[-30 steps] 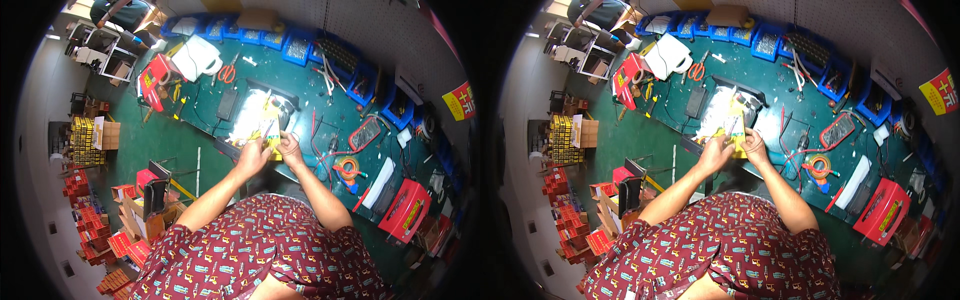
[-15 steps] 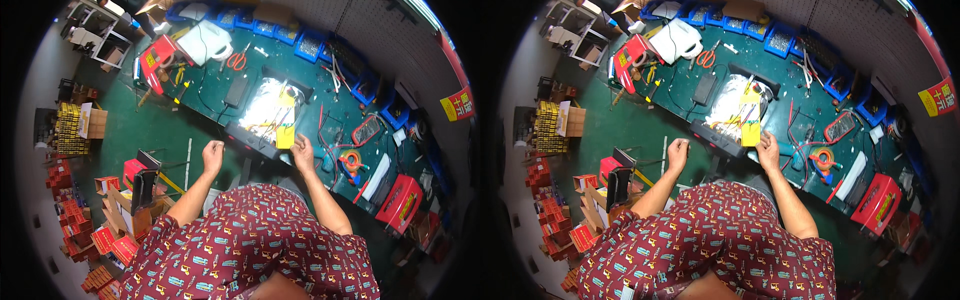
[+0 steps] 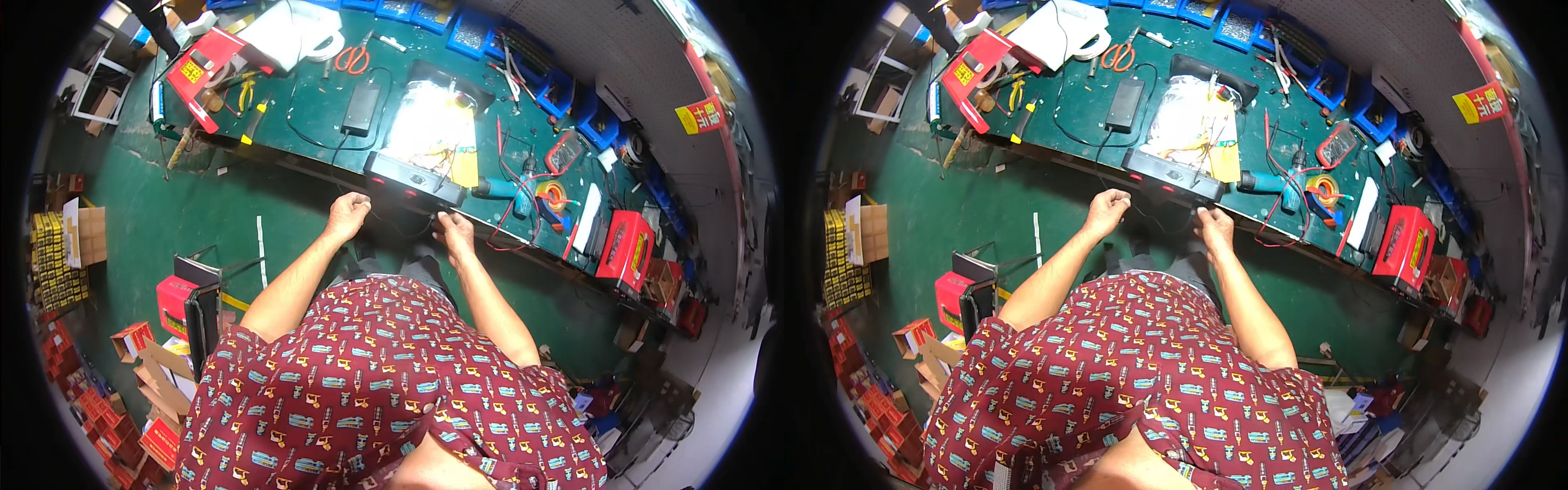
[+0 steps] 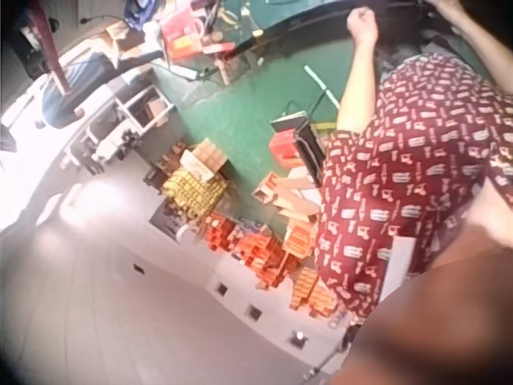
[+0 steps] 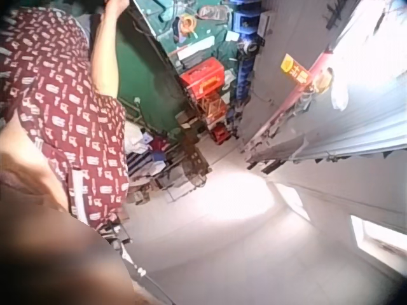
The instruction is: The person works at a cluttered workbench, handling wires and small components. They use a multimeter to test connections, then place items into a plastic bag and wrap it with yellow tape. The person also uses scissors to cut tape and organizes the contents of a black box.
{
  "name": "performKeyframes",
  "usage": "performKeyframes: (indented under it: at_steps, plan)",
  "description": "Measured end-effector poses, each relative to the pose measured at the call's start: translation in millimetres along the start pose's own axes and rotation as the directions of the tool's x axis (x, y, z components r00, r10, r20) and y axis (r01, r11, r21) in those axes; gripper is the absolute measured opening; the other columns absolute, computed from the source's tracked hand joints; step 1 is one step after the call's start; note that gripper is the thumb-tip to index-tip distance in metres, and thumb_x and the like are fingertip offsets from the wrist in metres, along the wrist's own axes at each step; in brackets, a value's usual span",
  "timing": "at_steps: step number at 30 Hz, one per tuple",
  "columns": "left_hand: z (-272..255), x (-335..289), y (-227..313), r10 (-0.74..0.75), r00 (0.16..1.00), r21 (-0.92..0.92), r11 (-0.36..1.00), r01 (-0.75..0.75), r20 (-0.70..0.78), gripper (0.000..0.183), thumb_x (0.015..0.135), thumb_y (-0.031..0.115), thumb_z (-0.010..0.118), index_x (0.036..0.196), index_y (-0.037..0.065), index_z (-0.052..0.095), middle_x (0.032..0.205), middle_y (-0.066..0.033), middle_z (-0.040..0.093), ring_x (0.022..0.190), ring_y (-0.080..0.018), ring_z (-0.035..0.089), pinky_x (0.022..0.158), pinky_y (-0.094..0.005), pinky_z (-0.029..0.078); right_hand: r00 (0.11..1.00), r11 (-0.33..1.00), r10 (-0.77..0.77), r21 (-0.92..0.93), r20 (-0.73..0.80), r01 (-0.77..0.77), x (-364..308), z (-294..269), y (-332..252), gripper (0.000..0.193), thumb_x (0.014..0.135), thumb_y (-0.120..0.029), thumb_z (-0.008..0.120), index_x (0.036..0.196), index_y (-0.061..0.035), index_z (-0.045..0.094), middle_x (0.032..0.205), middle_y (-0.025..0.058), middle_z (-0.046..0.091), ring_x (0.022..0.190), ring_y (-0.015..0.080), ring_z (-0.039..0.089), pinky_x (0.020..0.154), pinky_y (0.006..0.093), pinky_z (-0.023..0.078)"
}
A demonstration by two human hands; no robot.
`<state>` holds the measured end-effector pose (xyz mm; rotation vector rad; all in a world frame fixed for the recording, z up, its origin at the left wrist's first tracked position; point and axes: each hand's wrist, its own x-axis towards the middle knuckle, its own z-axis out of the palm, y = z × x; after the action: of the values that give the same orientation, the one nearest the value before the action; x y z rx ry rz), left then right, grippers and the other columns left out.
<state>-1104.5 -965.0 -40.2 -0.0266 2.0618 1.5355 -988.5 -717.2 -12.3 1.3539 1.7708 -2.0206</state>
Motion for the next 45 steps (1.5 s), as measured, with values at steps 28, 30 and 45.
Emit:
performKeyframes:
  at_steps: [28,30,45]
  plan:
    - [108,4,31,-0.023,0.887,0.255,0.961,-0.108,0.461,0.043,0.094,0.026,0.060,0.118,-0.010,0.061,0.109,-0.0194,0.069,0.102,-0.0243,0.066,0.091,-0.0353,0.051,0.957,0.966,-0.154,0.166,-0.245,0.198,29,-49,-20,0.031,0.091,-0.009,0.063,0.119,0.0037,0.060,0.101,0.0113,0.068,0.081,0.0145,0.065,0.064,0.0268,0.055]
    - [120,5,29,-0.078,0.908,0.220,0.975,-0.016,0.413,0.038,0.094,0.026,0.061,0.109,-0.009,0.065,0.097,-0.0136,0.071,0.090,-0.0201,0.065,0.084,-0.0339,0.052,0.962,0.961,-0.198,0.155,-0.190,0.228,46,-60,-37,0.038,0.091,-0.014,0.066,0.123,0.0035,0.057,0.108,0.0111,0.067,0.087,0.0136,0.064,0.068,0.0273,0.054]
    - [145,-8,63,-0.254,0.926,0.007,0.965,0.263,0.278,0.028,0.098,0.021,0.053,0.101,-0.002,0.069,0.090,-0.0033,0.069,0.082,-0.0099,0.061,0.077,-0.0270,0.049,0.854,0.981,-0.193,0.101,0.484,0.165,107,-68,-91,0.023,0.094,-0.007,0.061,0.113,0.0042,0.058,0.101,0.0109,0.070,0.086,0.0137,0.067,0.072,0.0264,0.054]
